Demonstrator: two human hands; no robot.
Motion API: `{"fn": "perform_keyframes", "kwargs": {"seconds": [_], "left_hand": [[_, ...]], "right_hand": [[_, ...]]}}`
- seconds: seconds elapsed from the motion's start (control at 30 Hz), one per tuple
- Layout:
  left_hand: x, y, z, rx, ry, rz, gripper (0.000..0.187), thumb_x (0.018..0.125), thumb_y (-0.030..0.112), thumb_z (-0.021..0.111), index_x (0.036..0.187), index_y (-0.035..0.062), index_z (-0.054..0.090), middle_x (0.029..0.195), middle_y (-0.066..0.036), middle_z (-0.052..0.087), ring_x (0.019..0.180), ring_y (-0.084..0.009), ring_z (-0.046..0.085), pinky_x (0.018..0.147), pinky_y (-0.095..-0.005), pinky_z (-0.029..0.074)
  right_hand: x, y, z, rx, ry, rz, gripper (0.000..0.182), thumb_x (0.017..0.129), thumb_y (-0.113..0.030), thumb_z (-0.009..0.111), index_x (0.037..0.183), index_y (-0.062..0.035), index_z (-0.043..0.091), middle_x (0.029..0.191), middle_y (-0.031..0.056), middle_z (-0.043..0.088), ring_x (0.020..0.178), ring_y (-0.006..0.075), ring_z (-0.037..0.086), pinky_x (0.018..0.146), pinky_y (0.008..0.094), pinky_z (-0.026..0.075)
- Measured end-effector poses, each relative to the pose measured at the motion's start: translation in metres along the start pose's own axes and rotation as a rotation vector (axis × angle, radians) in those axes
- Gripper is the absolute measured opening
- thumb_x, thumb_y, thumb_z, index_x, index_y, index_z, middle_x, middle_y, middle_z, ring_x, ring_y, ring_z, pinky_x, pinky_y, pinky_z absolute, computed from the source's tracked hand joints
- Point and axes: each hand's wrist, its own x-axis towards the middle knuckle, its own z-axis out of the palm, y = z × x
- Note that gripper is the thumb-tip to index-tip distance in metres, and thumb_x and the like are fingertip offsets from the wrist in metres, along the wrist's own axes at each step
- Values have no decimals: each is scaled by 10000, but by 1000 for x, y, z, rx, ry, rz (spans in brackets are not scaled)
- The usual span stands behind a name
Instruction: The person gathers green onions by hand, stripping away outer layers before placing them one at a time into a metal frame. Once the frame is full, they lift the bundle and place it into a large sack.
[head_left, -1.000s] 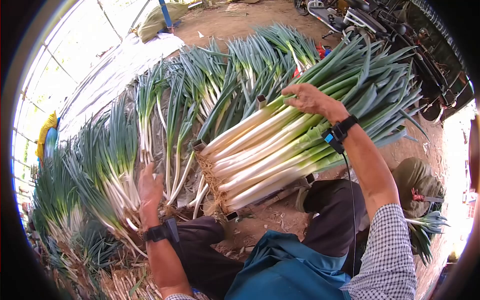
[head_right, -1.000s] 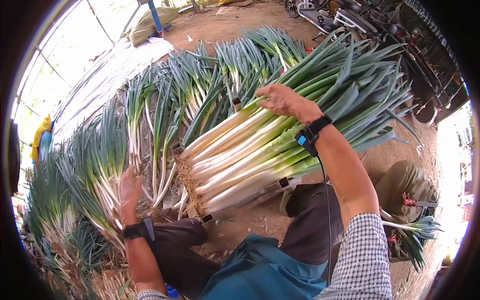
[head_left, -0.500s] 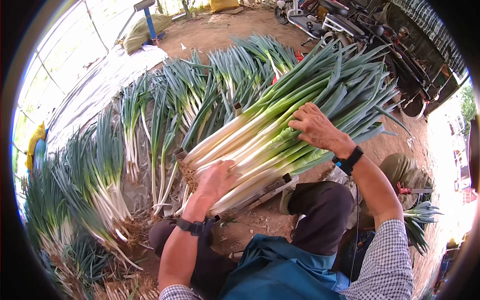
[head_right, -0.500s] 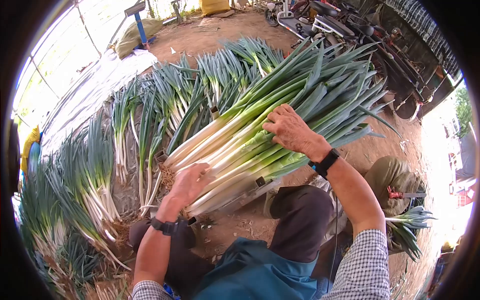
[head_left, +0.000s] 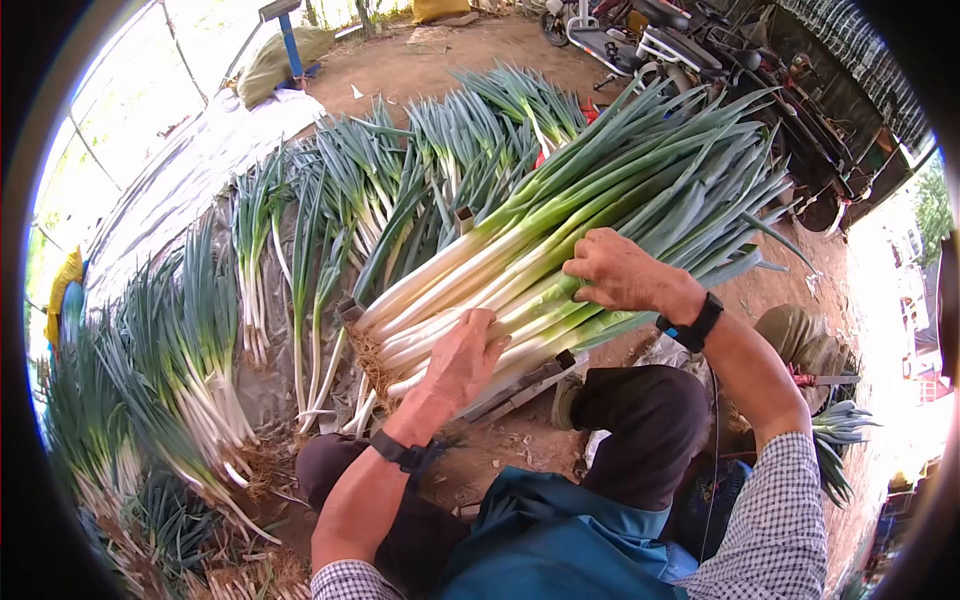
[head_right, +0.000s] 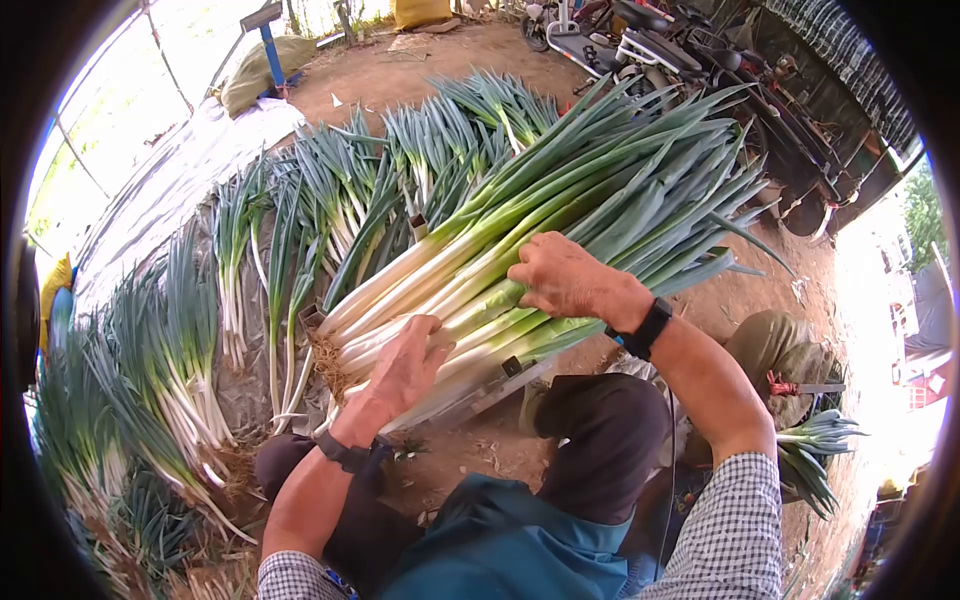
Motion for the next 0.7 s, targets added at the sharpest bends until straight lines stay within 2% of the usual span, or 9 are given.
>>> {"fn": "perform_keyframes", "kwargs": {"seconds": [0.07, 0.17, 0.2, 0.33, 0.43, 0.53, 0.63, 0.67, 0.7], "left_hand": [[0, 10, 1, 31, 70, 73, 500, 933, 249, 732, 1328, 32, 514, 1184, -236, 643, 1065, -451, 622, 902, -493, 506], [0, 48, -6, 84, 132, 225, 565, 920, 250, 753, 1370, 23, 497, 1167, -228, 649, 1026, -454, 631, 863, -489, 518], [0, 57, -6, 125, 163, 304, 525, 916, 208, 755, 1350, 12, 534, 1124, -210, 662, 954, -438, 653, 785, -477, 536], [-8, 77, -1, 170, 293, 488, 372, 922, 97, 722, 1265, 10, 610, 1057, -191, 674, 840, -416, 672, 682, -465, 540], [-17, 81, 3, 83, 379, 554, 183, 992, 139, 649, 1122, 13, 624, 941, -179, 682, 831, -368, 683, 687, -424, 539], [-22, 86, 3, -125, 313, 95, 151, 1031, 126, 584, 1022, -15, 634, 836, -222, 672, 773, -396, 666, 681, -401, 522], [-20, 90, -3, -193, 435, 62, 233, 1053, 152, 538, 931, -31, 614, 760, -258, 635, 726, -414, 634, 687, -410, 507], [-19, 92, -2, -211, 489, 55, 260, 1048, 160, 533, 888, -29, 614, 779, -260, 640, 716, -409, 622, 696, -435, 504], [-16, 91, -1, -214, 489, 4, 254, 1046, 164, 536, 903, -26, 626, 791, -258, 646, 722, -408, 624, 697, -437, 501]], "right_hand": [[-1, -24, -13, -12, 56, 18, 271, 773, -231, 816, 902, -41, 673, 903, 130, 617, 996, 330, 602, 939, 455, 452], [-11, -54, -38, -122, 241, -21, 283, 773, -241, 811, 899, -29, 671, 922, 137, 627, 1000, 325, 600, 923, 449, 464], [-14, -63, -46, -71, 225, -12, 288, 737, -195, 812, 915, -37, 649, 937, 131, 596, 990, 327, 577, 924, 448, 452], [-32, -89, -65, -117, 216, 11, 227, 794, -211, 763, 886, -34, 656, 904, 124, 589, 985, 322, 575, 936, 448, 451], [-47, -101, -71, -110, 256, -13, 167, 806, -180, 710, 874, -39, 652, 887, 125, 580, 961, 318, 576, 928, 449, 451], [-54, -116, -84, -241, 253, -59, 185, 786, -132, 663, 934, -21, 656, 898, 126, 588, 958, 311, 591, 992, 459, 445], [-59, -122, -81, -286, 452, -95, 280, 766, -113, 633, 1016, 12, 647, 914, 133, 597, 970, 305, 607, 1081, 471, 409], [-60, -123, -84, -354, 529, -105, 200, 790, -109, 630, 957, 1, 634, 856, 106, 585, 935, 268, 607, 1007, 426, 441], [-61, -125, -84, -374, 536, -73, 202, 782, -113, 631, 949, 0, 633, 856, 104, 582, 931, 265, 605, 1003, 421, 440]]}}
